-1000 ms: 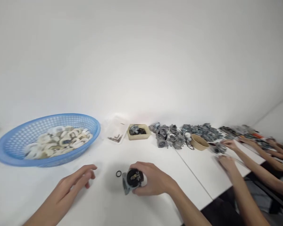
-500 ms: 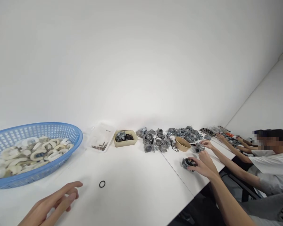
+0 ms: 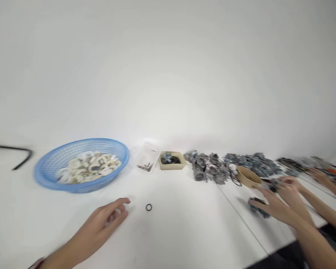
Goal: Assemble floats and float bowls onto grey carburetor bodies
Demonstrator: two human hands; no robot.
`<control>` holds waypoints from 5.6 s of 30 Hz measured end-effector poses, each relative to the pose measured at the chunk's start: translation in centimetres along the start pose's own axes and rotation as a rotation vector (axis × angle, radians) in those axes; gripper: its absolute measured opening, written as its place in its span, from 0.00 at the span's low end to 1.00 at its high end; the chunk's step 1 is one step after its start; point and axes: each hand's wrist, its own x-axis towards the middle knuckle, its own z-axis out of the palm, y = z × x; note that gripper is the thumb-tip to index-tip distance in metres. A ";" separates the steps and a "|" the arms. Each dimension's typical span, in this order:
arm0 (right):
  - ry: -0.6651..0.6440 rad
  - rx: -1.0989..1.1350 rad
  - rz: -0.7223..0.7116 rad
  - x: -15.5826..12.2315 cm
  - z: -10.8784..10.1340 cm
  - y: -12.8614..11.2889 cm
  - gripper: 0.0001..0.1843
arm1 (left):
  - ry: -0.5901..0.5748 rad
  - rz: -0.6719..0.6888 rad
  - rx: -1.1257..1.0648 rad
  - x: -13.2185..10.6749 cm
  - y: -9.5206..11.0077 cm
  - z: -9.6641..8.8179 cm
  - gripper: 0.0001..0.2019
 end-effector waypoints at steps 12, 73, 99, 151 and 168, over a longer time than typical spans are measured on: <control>-0.345 0.053 -0.554 2.8 0.8 -25.9 0.39 | 0.102 0.153 0.204 -0.1 -0.3 0.9 0.07; 0.189 0.887 -0.771 -9.5 13.3 -38.4 0.36 | -0.006 -0.098 -0.413 -2.2 4.0 -0.2 0.45; -0.146 0.953 -0.909 -8.8 11.9 -37.5 0.16 | -0.188 -0.062 0.042 -1.6 2.7 0.0 0.12; -0.036 0.591 -1.112 -9.0 11.7 -38.5 0.08 | -0.111 0.009 -0.060 -2.6 3.9 2.1 0.25; 0.057 0.486 -0.763 -1.7 11.8 -33.2 0.09 | -0.118 0.164 0.246 -3.6 0.3 0.7 0.41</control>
